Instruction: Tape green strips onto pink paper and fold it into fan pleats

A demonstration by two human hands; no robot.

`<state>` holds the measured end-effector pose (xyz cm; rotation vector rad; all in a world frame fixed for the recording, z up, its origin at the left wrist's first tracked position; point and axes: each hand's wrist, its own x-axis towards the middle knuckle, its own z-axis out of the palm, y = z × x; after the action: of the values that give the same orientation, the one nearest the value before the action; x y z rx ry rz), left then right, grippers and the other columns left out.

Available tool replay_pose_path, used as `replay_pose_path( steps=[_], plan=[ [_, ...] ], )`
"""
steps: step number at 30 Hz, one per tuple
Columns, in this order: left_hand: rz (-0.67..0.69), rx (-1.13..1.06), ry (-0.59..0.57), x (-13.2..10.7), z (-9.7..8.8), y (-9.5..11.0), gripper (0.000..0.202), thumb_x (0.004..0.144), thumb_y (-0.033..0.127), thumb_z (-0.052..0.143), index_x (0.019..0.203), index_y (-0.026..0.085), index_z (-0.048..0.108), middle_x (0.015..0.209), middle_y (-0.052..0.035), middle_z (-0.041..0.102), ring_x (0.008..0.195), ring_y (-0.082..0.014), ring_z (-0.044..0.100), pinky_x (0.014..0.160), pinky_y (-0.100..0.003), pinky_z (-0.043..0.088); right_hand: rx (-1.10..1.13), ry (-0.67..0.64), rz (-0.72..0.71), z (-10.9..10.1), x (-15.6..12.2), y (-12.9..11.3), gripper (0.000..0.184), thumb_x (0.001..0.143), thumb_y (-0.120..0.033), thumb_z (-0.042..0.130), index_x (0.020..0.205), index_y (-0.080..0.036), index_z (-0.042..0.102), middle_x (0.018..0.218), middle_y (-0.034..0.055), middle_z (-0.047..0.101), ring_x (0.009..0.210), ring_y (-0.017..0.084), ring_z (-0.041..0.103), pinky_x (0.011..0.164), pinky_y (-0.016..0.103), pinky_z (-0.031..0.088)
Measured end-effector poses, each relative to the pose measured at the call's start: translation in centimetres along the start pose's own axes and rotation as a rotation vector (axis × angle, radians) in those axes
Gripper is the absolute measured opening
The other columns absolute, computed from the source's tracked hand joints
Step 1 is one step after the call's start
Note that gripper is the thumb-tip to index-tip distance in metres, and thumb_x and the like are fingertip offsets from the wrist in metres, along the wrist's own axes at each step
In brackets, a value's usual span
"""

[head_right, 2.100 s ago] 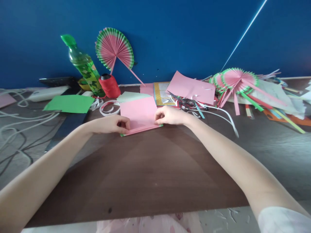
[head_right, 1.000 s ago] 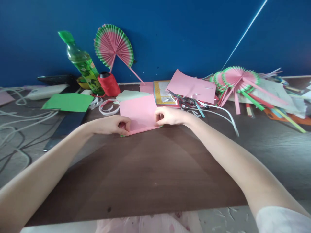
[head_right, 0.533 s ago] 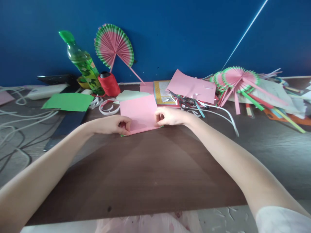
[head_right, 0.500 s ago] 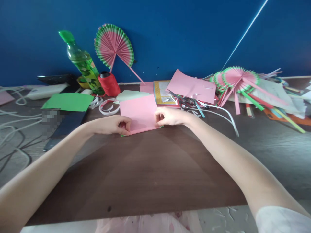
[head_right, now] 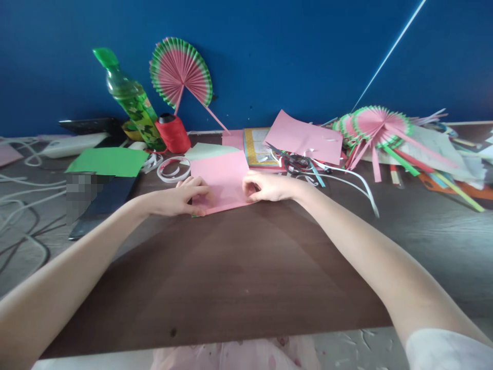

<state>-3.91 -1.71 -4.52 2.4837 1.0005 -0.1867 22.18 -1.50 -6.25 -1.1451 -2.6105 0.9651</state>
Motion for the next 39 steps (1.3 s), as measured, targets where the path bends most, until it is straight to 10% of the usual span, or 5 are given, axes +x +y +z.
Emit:
replay_pose_path(
  steps=[16,30,39],
  plan=[
    [0.026,-0.013,-0.109,-0.01,-0.12,0.24,0.039,0.083,0.035,0.048,0.121,0.046,0.051,0.119,-0.0006,0.039,0.116,-0.0246,0.027,0.103,-0.046,0.015,0.002,-0.001,-0.105,0.3,-0.12,-0.41,0.023,0.076,-0.019,0.053,0.093,-0.025,0.068,0.131,0.0032,0.041,0.121,0.024,0.032,0.104,0.045,0.023],
    [0.1,-0.003,-0.125,-0.15,0.0,-0.39,0.036,0.087,0.037,0.043,0.12,0.049,0.049,0.149,0.009,0.015,0.135,-0.0284,0.007,0.107,-0.052,0.004,-0.056,-0.125,-0.113,0.19,0.08,0.24,0.058,0.068,-0.002,0.043,0.109,-0.037,0.064,0.142,-0.0105,0.037,0.117,0.023,0.034,0.106,0.049,0.023],
    [0.093,-0.012,-0.153,-0.24,-0.27,-0.3,0.035,0.088,0.033,0.04,0.119,0.044,0.053,0.151,0.0103,0.014,0.137,-0.0275,0.004,0.109,-0.05,0.002,-0.053,-0.135,-0.114,0.14,0.14,0.43,0.049,0.072,-0.006,0.045,0.106,-0.034,0.066,0.141,-0.0091,0.038,0.116,0.023,0.033,0.106,0.05,0.022]
  ],
)
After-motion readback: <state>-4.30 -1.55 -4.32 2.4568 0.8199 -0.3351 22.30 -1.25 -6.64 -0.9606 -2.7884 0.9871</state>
